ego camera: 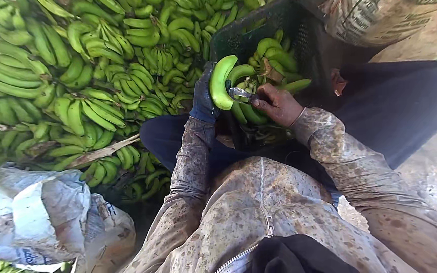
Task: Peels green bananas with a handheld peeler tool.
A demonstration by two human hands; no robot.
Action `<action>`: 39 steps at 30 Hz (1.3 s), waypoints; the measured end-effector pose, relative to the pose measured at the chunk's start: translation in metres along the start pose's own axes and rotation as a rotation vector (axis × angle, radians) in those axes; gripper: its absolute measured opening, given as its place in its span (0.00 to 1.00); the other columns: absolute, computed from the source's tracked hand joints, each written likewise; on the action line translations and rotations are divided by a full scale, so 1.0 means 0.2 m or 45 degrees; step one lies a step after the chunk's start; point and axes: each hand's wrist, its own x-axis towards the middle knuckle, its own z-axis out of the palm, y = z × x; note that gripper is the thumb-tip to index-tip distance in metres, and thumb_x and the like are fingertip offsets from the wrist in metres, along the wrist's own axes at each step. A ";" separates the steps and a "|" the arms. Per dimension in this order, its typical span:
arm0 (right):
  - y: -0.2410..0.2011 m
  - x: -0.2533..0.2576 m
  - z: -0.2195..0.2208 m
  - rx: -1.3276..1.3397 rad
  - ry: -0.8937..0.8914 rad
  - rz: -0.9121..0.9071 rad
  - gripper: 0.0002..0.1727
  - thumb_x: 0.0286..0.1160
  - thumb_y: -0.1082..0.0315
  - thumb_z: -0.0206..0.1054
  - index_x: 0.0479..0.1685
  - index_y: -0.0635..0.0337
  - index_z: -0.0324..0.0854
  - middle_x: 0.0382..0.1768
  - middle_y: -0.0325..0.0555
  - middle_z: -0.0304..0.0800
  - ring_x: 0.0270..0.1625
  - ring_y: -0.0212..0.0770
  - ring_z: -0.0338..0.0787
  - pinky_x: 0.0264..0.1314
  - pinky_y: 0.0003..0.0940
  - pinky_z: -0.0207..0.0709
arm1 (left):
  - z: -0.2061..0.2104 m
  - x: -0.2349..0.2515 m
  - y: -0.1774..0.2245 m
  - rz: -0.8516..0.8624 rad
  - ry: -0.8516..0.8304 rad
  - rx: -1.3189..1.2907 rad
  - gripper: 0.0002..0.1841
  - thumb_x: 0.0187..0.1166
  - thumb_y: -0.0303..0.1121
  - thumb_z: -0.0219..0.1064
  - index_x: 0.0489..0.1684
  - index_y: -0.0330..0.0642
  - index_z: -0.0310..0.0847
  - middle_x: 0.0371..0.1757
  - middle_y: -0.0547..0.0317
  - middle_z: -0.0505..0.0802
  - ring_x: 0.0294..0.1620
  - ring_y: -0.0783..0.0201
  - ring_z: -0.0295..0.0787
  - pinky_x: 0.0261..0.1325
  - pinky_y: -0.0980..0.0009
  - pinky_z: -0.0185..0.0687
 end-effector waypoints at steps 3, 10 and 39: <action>-0.03 0.01 0.04 -0.033 -0.024 -0.064 0.26 0.88 0.47 0.58 0.61 0.64 0.79 0.45 0.54 0.90 0.47 0.49 0.92 0.56 0.52 0.85 | 0.01 0.01 0.00 -0.094 0.050 -0.003 0.20 0.95 0.44 0.42 0.56 0.41 0.76 0.34 0.52 0.86 0.27 0.60 0.85 0.32 0.64 0.89; 0.01 0.12 0.01 -0.151 -0.026 0.236 0.27 0.89 0.47 0.58 0.65 0.65 0.76 0.55 0.62 0.88 0.58 0.59 0.91 0.64 0.62 0.81 | 0.13 -0.03 -0.15 -0.128 0.084 0.241 0.20 0.95 0.42 0.47 0.72 0.40 0.74 0.57 0.52 0.89 0.57 0.62 0.88 0.61 0.60 0.87; -0.06 0.09 -0.03 0.003 -0.012 -0.003 0.21 0.86 0.52 0.64 0.56 0.64 0.85 0.44 0.53 0.92 0.47 0.45 0.93 0.59 0.48 0.86 | -0.02 -0.13 -0.11 0.051 0.416 0.471 0.26 0.95 0.49 0.45 0.64 0.36 0.80 0.42 0.51 0.92 0.38 0.61 0.92 0.43 0.60 0.93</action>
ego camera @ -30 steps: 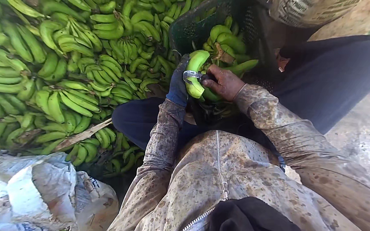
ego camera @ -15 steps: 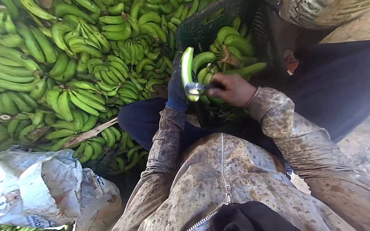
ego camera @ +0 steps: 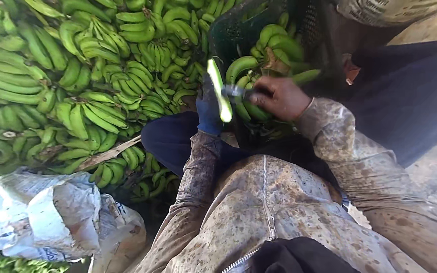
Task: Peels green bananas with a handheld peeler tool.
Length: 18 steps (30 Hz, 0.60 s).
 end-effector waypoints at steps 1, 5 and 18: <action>-0.02 0.00 0.04 0.011 -0.100 -0.042 0.21 0.86 0.51 0.64 0.55 0.63 0.85 0.44 0.52 0.92 0.47 0.45 0.93 0.58 0.48 0.85 | 0.01 0.03 0.00 0.055 0.002 -0.032 0.24 0.95 0.47 0.46 0.68 0.35 0.75 0.45 0.50 0.92 0.42 0.60 0.92 0.47 0.59 0.93; 0.03 0.12 -0.03 -0.169 0.009 0.176 0.27 0.84 0.48 0.67 0.59 0.68 0.81 0.52 0.63 0.88 0.56 0.58 0.90 0.65 0.59 0.80 | 0.01 0.01 0.02 -0.177 -0.502 -0.077 0.24 0.96 0.46 0.38 0.72 0.41 0.72 0.41 0.54 0.90 0.31 0.64 0.89 0.30 0.67 0.90; -0.06 -0.02 0.11 -0.034 0.012 0.019 0.26 0.86 0.46 0.62 0.60 0.64 0.80 0.47 0.55 0.90 0.49 0.51 0.92 0.58 0.54 0.85 | 0.09 0.07 0.04 0.401 0.404 0.009 0.24 0.95 0.42 0.47 0.77 0.32 0.68 0.58 0.50 0.88 0.54 0.66 0.89 0.61 0.65 0.88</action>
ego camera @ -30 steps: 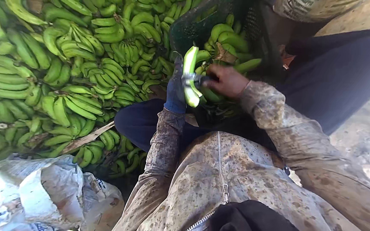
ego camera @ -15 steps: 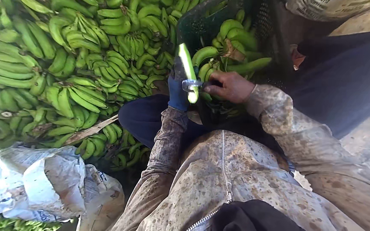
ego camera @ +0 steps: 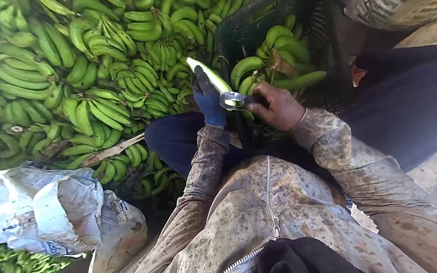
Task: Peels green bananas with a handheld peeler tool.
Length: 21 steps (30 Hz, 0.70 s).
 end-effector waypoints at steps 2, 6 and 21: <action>0.01 0.01 0.01 -0.021 -0.013 0.011 0.26 0.88 0.46 0.60 0.58 0.64 0.79 0.46 0.56 0.88 0.48 0.53 0.91 0.55 0.54 0.85 | 0.03 0.01 0.02 0.037 -0.062 -0.006 0.25 0.96 0.41 0.44 0.82 0.31 0.62 0.63 0.48 0.85 0.59 0.66 0.86 0.66 0.66 0.85; 0.11 0.12 -0.13 -0.039 0.069 0.166 0.26 0.89 0.49 0.59 0.61 0.67 0.77 0.47 0.59 0.89 0.50 0.54 0.91 0.60 0.54 0.82 | -0.02 -0.06 0.03 -0.396 -0.912 -0.138 0.21 0.95 0.40 0.40 0.69 0.37 0.74 0.43 0.56 0.90 0.36 0.68 0.88 0.38 0.69 0.90; 0.13 0.00 -0.04 -0.132 0.096 0.256 0.30 0.83 0.47 0.68 0.67 0.67 0.77 0.63 0.64 0.85 0.63 0.61 0.89 0.69 0.60 0.79 | 0.09 0.00 -0.03 -0.582 -0.149 -0.700 0.21 0.95 0.48 0.45 0.71 0.41 0.67 0.55 0.45 0.87 0.55 0.53 0.89 0.59 0.49 0.88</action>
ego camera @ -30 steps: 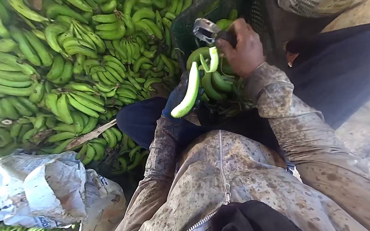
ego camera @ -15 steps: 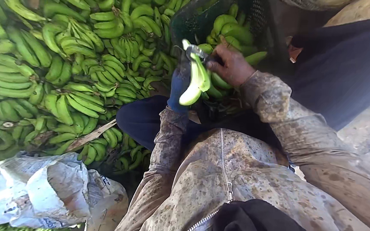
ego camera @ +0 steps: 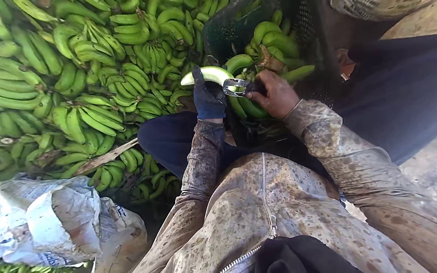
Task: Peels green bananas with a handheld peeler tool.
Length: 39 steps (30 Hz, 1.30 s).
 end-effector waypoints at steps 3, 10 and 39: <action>-0.01 0.02 -0.01 -0.016 -0.016 0.028 0.29 0.85 0.47 0.65 0.67 0.66 0.76 0.65 0.64 0.84 0.63 0.61 0.89 0.68 0.61 0.79 | 0.00 0.00 0.00 -0.022 -0.051 -0.031 0.22 0.95 0.50 0.44 0.70 0.42 0.69 0.54 0.45 0.88 0.55 0.53 0.89 0.57 0.50 0.89; 0.04 0.11 -0.09 0.137 0.023 -0.054 0.24 0.90 0.49 0.58 0.58 0.65 0.79 0.48 0.57 0.88 0.50 0.49 0.89 0.61 0.48 0.80 | -0.02 -0.08 -0.05 0.054 -0.661 0.461 0.22 0.94 0.34 0.44 0.80 0.34 0.67 0.66 0.49 0.86 0.66 0.61 0.84 0.73 0.59 0.81; 0.01 0.03 -0.01 -0.002 0.073 -0.089 0.30 0.85 0.46 0.64 0.65 0.67 0.79 0.62 0.63 0.87 0.62 0.58 0.90 0.69 0.56 0.80 | 0.04 -0.09 -0.11 0.015 -0.157 0.334 0.21 0.96 0.41 0.42 0.75 0.39 0.71 0.60 0.51 0.87 0.60 0.62 0.85 0.66 0.60 0.83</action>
